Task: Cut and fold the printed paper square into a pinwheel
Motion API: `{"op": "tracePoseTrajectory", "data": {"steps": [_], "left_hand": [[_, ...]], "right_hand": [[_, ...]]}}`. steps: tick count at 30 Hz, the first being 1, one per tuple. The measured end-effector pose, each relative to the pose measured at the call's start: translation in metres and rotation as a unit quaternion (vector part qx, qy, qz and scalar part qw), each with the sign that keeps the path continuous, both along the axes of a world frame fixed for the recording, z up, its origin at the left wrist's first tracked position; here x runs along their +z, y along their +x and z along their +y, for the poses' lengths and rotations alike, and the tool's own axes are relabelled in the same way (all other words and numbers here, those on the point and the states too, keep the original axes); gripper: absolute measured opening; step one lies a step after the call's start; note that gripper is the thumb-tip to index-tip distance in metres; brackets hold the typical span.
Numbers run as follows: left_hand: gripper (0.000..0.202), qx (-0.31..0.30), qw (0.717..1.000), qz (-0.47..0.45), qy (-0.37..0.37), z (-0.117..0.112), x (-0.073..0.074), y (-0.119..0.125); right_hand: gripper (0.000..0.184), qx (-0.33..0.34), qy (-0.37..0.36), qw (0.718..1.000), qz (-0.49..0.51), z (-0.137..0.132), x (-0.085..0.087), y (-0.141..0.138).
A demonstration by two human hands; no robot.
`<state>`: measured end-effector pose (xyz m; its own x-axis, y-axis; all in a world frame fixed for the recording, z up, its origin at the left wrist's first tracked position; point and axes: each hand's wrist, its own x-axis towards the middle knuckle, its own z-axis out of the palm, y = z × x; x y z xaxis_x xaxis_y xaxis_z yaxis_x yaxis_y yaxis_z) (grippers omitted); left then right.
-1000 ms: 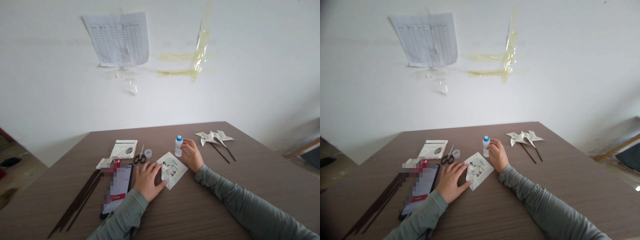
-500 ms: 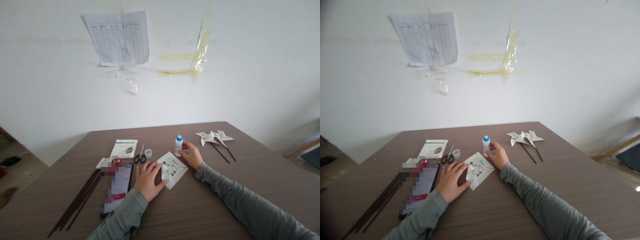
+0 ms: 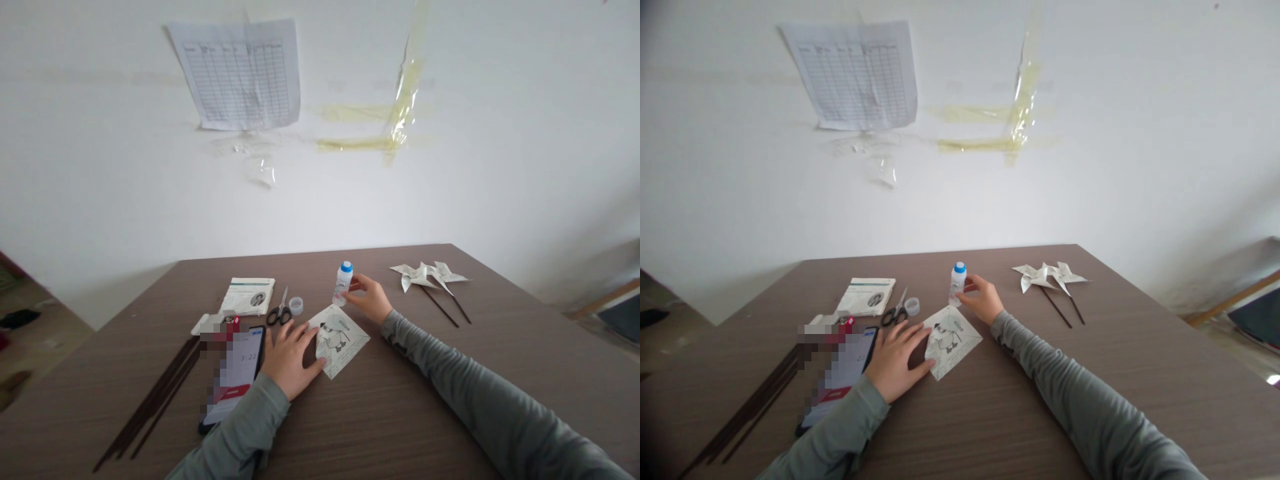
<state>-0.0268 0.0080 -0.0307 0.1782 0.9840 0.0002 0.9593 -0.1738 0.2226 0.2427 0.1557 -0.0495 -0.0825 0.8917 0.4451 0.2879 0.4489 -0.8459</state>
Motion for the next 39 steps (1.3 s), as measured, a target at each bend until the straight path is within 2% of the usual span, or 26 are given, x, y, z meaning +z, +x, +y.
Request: {"op": "tracePoseTrajectory", "data": {"steps": [5,11,17,22,27,33,39], "left_hand": [[0.073,0.007,1.0,0.016,-0.018,0.003,0.008,-0.008],[0.077,0.007,0.999,0.035,-0.028,0.005,0.006,-0.015],[0.076,0.009,0.999,0.036,-0.031,0.004,0.009,-0.016],[0.075,0.008,1.0,0.026,-0.015,0.005,0.002,-0.017],[0.075,0.009,1.0,0.024,-0.003,0.007,-0.004,-0.018],[0.071,0.012,0.999,0.027,-0.013,0.002,0.001,-0.015],[0.067,0.005,1.0,0.005,-0.014,-0.003,0.007,-0.005]], "right_hand": [[0.031,0.052,-0.018,0.998,0.003,0.016,0.009,-0.032],[0.035,0.084,-0.047,0.995,-0.002,0.026,0.009,-0.065],[0.034,0.095,-0.064,0.993,-0.005,0.028,0.006,-0.074],[0.037,0.096,-0.074,0.993,-0.007,0.029,0.003,-0.076],[0.039,0.099,-0.073,0.992,-0.012,0.027,0.0,-0.071],[0.042,0.088,-0.034,0.995,-0.022,0.01,0.0,-0.042],[0.022,0.106,0.004,0.993,-0.047,-0.028,-0.002,-0.004]]}}
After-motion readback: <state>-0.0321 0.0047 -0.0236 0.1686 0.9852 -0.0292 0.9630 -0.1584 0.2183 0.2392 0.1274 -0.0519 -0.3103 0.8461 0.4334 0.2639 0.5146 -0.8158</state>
